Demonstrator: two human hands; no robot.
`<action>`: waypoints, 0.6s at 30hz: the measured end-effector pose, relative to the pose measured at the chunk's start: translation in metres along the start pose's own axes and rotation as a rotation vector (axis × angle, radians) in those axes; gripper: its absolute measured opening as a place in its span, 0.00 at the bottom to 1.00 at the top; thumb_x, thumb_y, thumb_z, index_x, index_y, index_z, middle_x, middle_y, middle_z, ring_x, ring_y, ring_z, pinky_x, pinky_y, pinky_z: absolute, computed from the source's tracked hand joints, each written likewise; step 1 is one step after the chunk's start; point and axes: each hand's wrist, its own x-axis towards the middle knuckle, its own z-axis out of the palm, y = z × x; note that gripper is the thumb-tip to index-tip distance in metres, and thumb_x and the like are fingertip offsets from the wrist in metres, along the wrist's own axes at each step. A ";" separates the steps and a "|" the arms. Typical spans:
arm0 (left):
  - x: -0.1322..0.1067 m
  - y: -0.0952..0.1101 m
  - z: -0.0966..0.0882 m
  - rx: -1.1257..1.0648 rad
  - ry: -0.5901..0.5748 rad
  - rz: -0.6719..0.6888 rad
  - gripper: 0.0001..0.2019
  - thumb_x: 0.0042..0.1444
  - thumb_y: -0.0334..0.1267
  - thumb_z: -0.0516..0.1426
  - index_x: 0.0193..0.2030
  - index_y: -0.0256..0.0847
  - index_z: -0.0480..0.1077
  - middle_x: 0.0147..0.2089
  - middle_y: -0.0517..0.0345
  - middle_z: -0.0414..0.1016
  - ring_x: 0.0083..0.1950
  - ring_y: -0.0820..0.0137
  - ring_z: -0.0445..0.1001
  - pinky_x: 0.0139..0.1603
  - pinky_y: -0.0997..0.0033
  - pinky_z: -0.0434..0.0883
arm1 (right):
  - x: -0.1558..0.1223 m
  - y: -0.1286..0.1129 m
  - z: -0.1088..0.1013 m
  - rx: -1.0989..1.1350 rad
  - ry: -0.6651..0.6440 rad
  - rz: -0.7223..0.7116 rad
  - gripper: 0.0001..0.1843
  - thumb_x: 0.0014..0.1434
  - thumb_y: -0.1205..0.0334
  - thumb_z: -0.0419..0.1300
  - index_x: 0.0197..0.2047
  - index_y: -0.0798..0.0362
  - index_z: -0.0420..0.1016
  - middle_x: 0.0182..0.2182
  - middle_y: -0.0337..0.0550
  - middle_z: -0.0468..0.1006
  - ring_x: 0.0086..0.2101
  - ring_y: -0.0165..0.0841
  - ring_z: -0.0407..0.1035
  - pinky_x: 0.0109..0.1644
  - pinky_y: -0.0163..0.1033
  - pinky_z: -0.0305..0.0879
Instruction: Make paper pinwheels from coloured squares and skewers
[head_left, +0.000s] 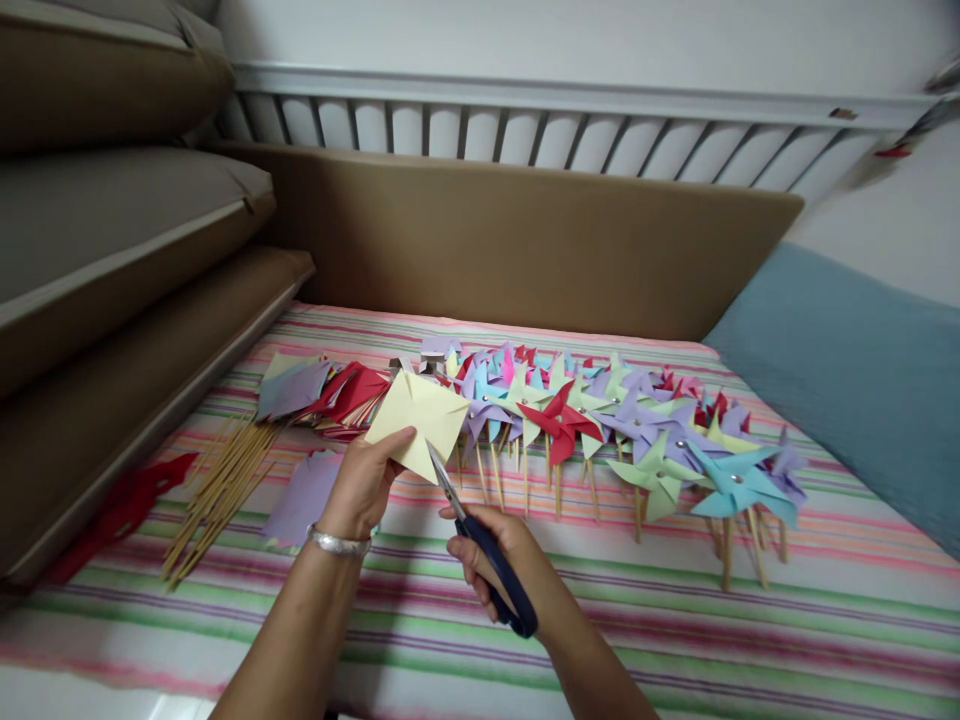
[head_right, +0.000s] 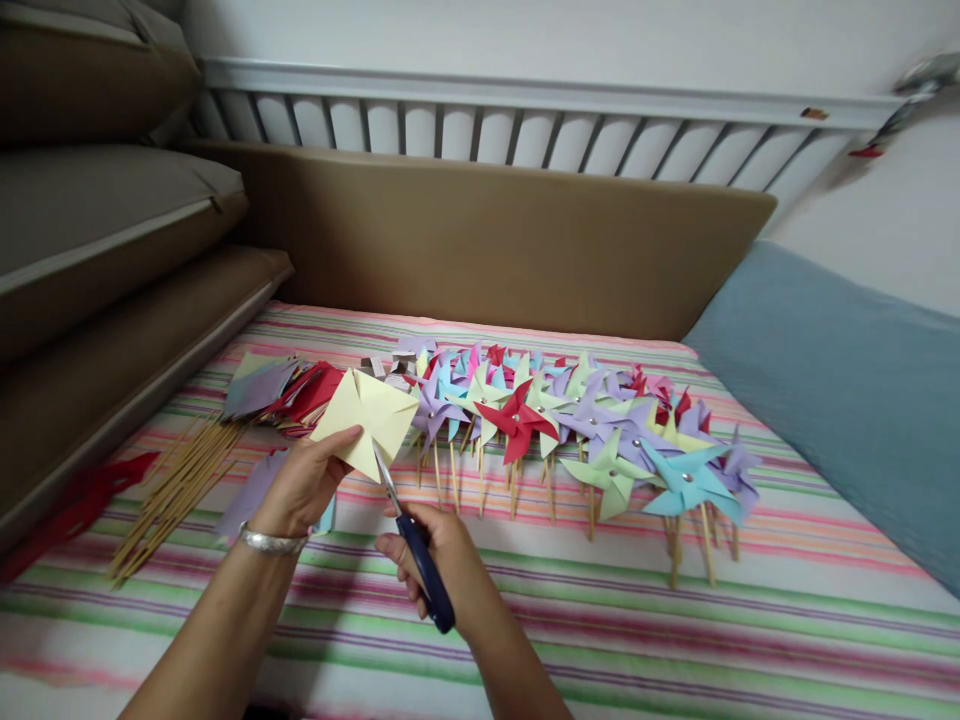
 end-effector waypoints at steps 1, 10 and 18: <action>0.000 0.000 0.000 0.003 0.003 -0.002 0.15 0.39 0.33 0.65 0.38 0.33 0.75 0.45 0.47 0.76 0.41 0.64 0.75 0.41 0.68 0.71 | 0.000 0.000 0.000 -0.019 -0.001 0.000 0.29 0.46 0.48 0.61 0.48 0.55 0.65 0.12 0.27 0.62 0.11 0.22 0.56 0.10 0.27 0.55; 0.002 0.012 -0.008 0.092 0.076 0.068 0.21 0.37 0.33 0.65 0.41 0.34 0.73 0.38 0.48 0.78 0.34 0.65 0.76 0.31 0.71 0.71 | -0.003 0.003 -0.022 -0.152 0.072 -0.291 0.23 0.46 0.63 0.59 0.48 0.53 0.63 0.23 0.36 0.73 0.24 0.32 0.70 0.30 0.39 0.69; -0.006 0.007 -0.007 0.319 -0.289 -0.212 0.19 0.38 0.33 0.65 0.41 0.34 0.75 0.40 0.46 0.78 0.37 0.63 0.75 0.37 0.69 0.69 | 0.004 0.000 -0.035 0.039 0.484 -0.522 0.29 0.47 0.56 0.61 0.52 0.48 0.57 0.38 0.44 0.73 0.36 0.35 0.69 0.41 0.42 0.65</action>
